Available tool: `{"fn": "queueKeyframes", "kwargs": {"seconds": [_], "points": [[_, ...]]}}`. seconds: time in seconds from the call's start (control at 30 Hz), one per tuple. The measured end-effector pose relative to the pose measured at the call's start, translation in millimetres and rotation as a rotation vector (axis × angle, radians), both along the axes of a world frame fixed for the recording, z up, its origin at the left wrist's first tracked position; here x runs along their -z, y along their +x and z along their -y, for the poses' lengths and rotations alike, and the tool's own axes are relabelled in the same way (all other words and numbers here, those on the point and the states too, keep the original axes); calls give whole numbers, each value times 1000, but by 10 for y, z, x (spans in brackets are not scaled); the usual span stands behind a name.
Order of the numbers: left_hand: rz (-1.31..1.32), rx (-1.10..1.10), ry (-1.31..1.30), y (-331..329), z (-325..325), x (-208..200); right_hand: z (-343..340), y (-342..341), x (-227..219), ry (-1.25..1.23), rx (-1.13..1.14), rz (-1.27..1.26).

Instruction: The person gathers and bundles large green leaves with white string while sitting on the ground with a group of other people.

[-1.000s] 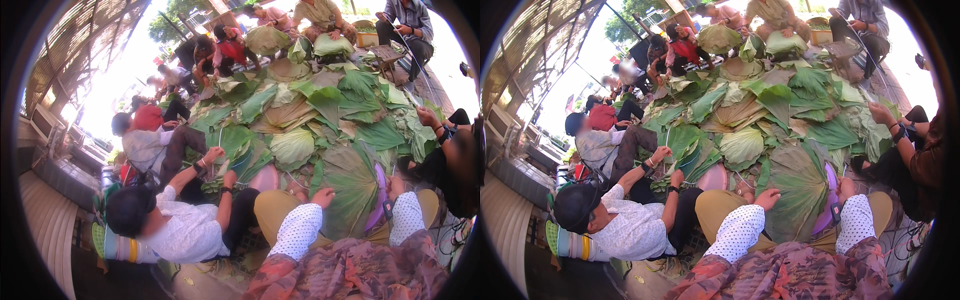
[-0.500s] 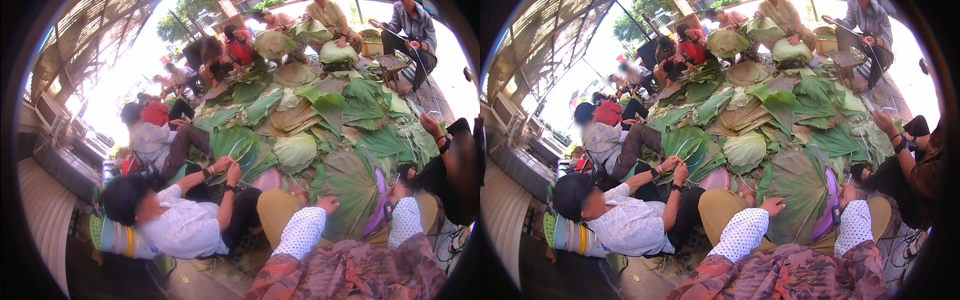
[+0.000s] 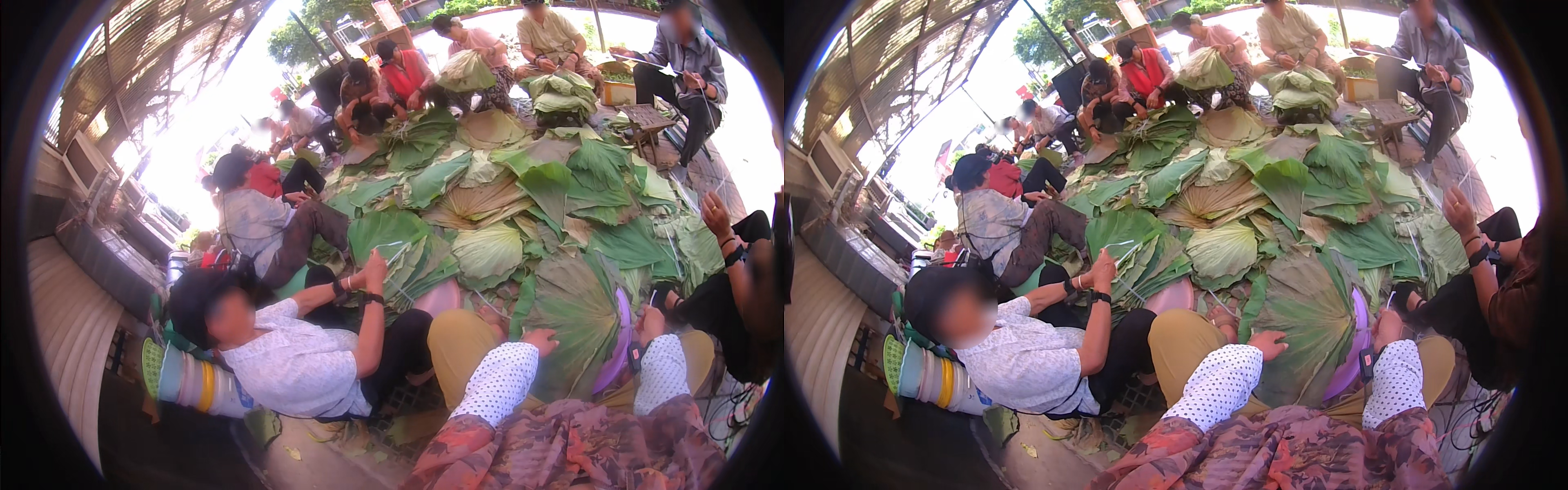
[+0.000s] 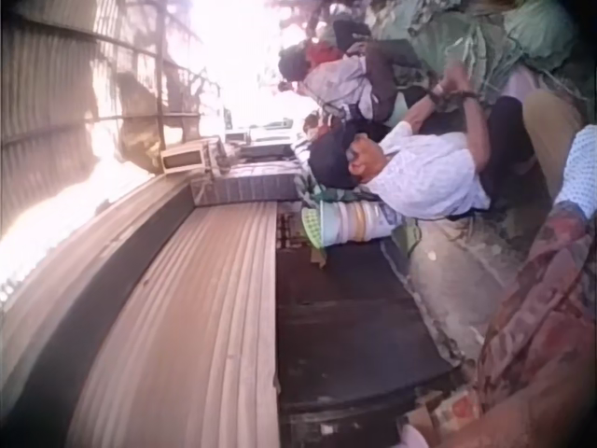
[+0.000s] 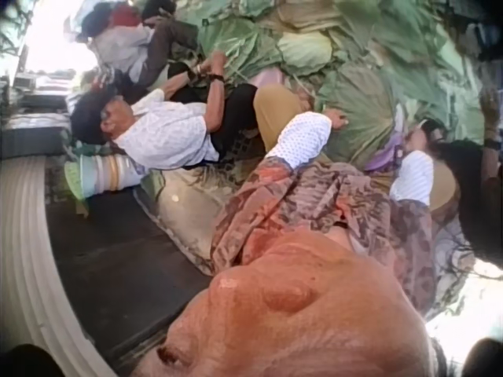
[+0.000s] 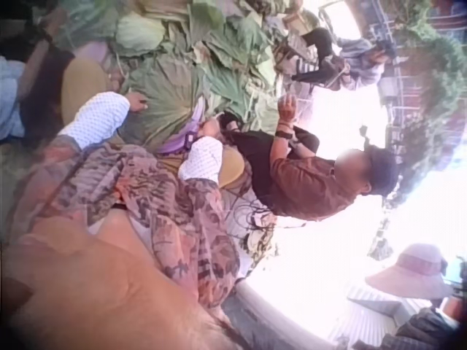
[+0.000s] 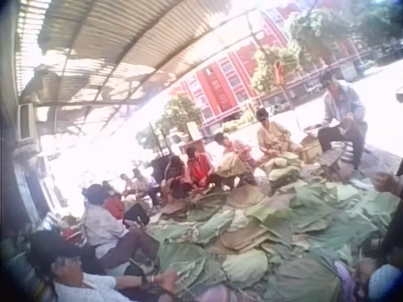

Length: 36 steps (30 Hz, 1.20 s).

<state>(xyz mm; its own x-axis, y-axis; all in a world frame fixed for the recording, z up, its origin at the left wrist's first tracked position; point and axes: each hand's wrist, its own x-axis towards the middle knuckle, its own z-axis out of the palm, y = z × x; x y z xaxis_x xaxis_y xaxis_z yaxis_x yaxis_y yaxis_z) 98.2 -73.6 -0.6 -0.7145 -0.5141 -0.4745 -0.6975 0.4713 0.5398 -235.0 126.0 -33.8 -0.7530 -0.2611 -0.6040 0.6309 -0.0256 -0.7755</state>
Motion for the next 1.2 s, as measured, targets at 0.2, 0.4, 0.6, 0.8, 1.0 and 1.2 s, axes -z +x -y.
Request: {"fn": "queueKeyframes", "kwargs": {"seconds": [0.2, 0.4, 0.6, 0.8, 1.0, 1.2], "points": [[-8, 7, -28, -79, -17, -1, 197, 410, -339, 355, -568, -1113], [-56, 22, -16, 1, 9, 56, 309, 986, -785, 382, -799, -1432], [-117, -57, -8, 102, 37, 172, 473, 1119, -792, 392, -877, -1406], [-176, -55, 31, 116, 42, 132, 567, 1158, -710, 489, -968, -1361], [-199, -97, 29, 115, 46, 148, 618, 1150, -637, 655, -1133, -1378], [-220, -144, 4, 96, 57, 169, 650, 1143, -613, 723, -1131, -1383]]}}
